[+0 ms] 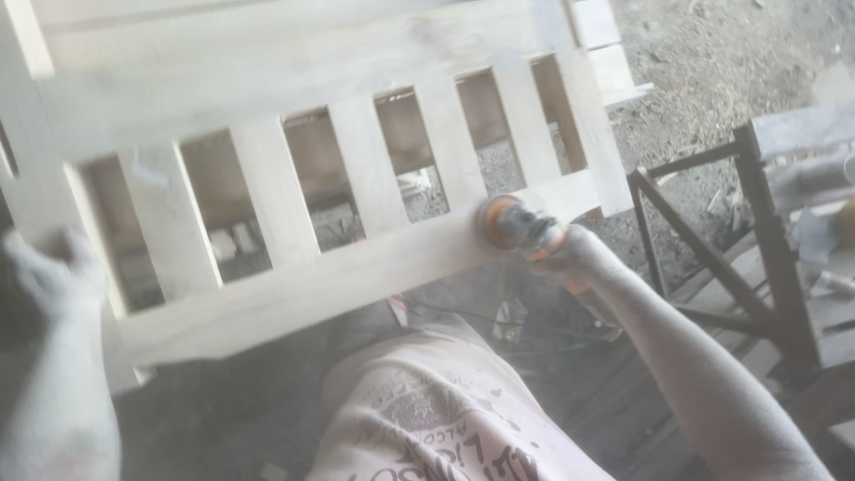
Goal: The person uses an orbital sander to smooth the surface of a wooden headboard. They move the sander across the flat panels and around the rectangular cutouts, generating visible wood dust.
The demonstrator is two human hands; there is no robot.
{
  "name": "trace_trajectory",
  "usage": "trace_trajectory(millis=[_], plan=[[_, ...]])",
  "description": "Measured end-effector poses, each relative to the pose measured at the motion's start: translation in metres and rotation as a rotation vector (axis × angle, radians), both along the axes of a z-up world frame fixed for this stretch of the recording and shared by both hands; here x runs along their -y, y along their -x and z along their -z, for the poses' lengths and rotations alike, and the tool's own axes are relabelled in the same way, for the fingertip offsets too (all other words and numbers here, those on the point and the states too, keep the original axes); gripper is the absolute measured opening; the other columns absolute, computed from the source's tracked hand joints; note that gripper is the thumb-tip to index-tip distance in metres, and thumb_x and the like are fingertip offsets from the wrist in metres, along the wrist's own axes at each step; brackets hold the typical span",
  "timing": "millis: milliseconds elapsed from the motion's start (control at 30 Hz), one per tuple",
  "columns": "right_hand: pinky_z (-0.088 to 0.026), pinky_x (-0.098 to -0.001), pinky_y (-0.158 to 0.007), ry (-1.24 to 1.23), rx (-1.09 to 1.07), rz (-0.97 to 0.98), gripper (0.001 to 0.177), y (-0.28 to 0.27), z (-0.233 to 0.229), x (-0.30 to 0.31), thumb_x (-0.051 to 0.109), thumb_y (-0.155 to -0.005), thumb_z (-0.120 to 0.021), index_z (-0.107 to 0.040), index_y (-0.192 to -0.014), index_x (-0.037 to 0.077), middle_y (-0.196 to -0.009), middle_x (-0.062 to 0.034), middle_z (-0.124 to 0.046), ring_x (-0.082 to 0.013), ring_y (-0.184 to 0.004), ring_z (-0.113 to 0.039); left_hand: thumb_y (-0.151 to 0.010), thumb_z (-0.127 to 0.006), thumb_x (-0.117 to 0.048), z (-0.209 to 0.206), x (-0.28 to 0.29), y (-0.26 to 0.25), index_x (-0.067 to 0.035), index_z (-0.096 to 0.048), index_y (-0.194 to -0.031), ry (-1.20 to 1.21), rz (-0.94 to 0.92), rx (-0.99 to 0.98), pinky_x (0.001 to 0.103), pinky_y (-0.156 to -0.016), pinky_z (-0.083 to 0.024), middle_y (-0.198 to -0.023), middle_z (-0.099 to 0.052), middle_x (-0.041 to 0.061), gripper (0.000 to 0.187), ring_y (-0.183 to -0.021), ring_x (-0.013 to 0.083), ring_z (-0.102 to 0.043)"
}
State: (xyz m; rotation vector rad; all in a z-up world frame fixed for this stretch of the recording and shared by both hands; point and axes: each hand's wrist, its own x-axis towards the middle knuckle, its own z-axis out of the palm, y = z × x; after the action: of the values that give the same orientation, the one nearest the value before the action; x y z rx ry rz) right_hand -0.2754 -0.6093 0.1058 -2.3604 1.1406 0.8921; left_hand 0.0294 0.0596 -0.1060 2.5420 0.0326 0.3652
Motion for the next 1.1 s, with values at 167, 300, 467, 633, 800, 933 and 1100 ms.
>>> trace_trajectory(millis=[167, 300, 467, 633, 800, 933, 1100], plan=[[-0.062, -0.0405, -0.081, 0.002, 0.054, 0.436, 0.043, 0.029, 0.009, 0.068, 0.035, -0.088, -0.08, -0.07, -0.118, 0.007, -0.098, -0.0134, -0.072, -0.0269, -0.091, -0.073, -0.108, -0.062, -0.038, -0.014, -0.001, 0.004, -0.001, -0.035, -0.153, -0.058, -0.073, -0.089, 0.059, -0.098, -0.052, -0.134, -0.061, 0.035, 0.064, -0.12, 0.0501, -0.063], [-0.058, -0.0396, -0.084, -0.028, 0.242, 0.502, 0.045, 0.045, 0.01, 0.068, 0.029, -0.081, -0.086, -0.073, -0.116, 0.004, -0.1, -0.0136, -0.075, -0.0262, -0.092, -0.072, -0.108, -0.065, -0.045, -0.045, 0.017, 0.006, -0.003, -0.037, -0.16, -0.196, -0.156, -0.186, 0.061, -0.097, -0.051, -0.135, -0.061, 0.035, 0.072, -0.118, 0.0525, -0.062], [-0.055, -0.0399, -0.09, -0.029, 0.324, 0.115, 0.054, 0.024, 0.011, 0.019, 0.026, -0.064, -0.094, -0.076, -0.112, 0.012, -0.104, -0.0126, -0.079, -0.0259, -0.098, -0.072, -0.099, -0.06, -0.051, -0.062, 0.045, 0.005, 0.003, -0.041, -0.152, 0.015, -0.157, -0.118, 0.057, -0.1, -0.052, -0.133, -0.061, 0.035, 0.078, -0.12, 0.0497, -0.062], [-0.06, -0.038, -0.092, -0.103, 0.06, -0.06, 0.047, -0.016, 0.0, -0.025, 0.027, -0.077, -0.086, -0.073, -0.117, 0.007, -0.109, -0.0175, -0.079, -0.0279, -0.101, -0.075, -0.103, -0.06, -0.053, -0.059, 0.048, 0.029, 0.005, -0.035, -0.158, -0.118, -0.247, -0.163, 0.064, -0.106, -0.044, -0.147, -0.047, 0.039, 0.084, -0.132, 0.0538, -0.05], [-0.061, -0.0385, -0.086, -0.06, 0.094, -0.118, 0.052, -0.104, -0.024, -0.016, 0.026, -0.073, -0.086, -0.073, -0.119, 0.006, -0.106, -0.017, -0.076, -0.0274, -0.099, -0.075, -0.095, -0.067, -0.051, -0.068, 0.063, 0.046, 0.004, -0.036, -0.157, -0.244, -0.306, -0.219, 0.066, -0.115, -0.04, -0.154, -0.041, 0.033, 0.088, -0.143, 0.0518, -0.042], [-0.059, -0.0382, -0.086, 0.023, 0.131, -0.231, 0.051, -0.165, -0.015, 0.012, 0.03, -0.074, -0.085, -0.073, -0.119, 0.008, -0.105, -0.0164, -0.076, -0.0269, -0.098, -0.074, -0.097, -0.073, -0.047, -0.064, 0.095, 0.077, 0.0, -0.043, -0.149, -0.366, -0.182, 0.085, 0.072, -0.111, -0.035, -0.155, -0.035, 0.038, 0.076, -0.14, 0.0575, -0.035], [-0.06, -0.0387, -0.086, 0.097, 0.058, -0.607, 0.049, -0.258, 0.02, 0.054, 0.039, -0.081, -0.079, -0.073, -0.121, 0.012, -0.106, -0.0166, -0.075, -0.0286, -0.098, -0.074, -0.101, -0.066, -0.036, -0.08, 0.201, 0.179, -0.006, -0.043, -0.153, -0.261, -0.101, 0.156, 0.069, -0.122, -0.031, -0.158, -0.041, 0.029, 0.065, -0.149, 0.0494, -0.038]])
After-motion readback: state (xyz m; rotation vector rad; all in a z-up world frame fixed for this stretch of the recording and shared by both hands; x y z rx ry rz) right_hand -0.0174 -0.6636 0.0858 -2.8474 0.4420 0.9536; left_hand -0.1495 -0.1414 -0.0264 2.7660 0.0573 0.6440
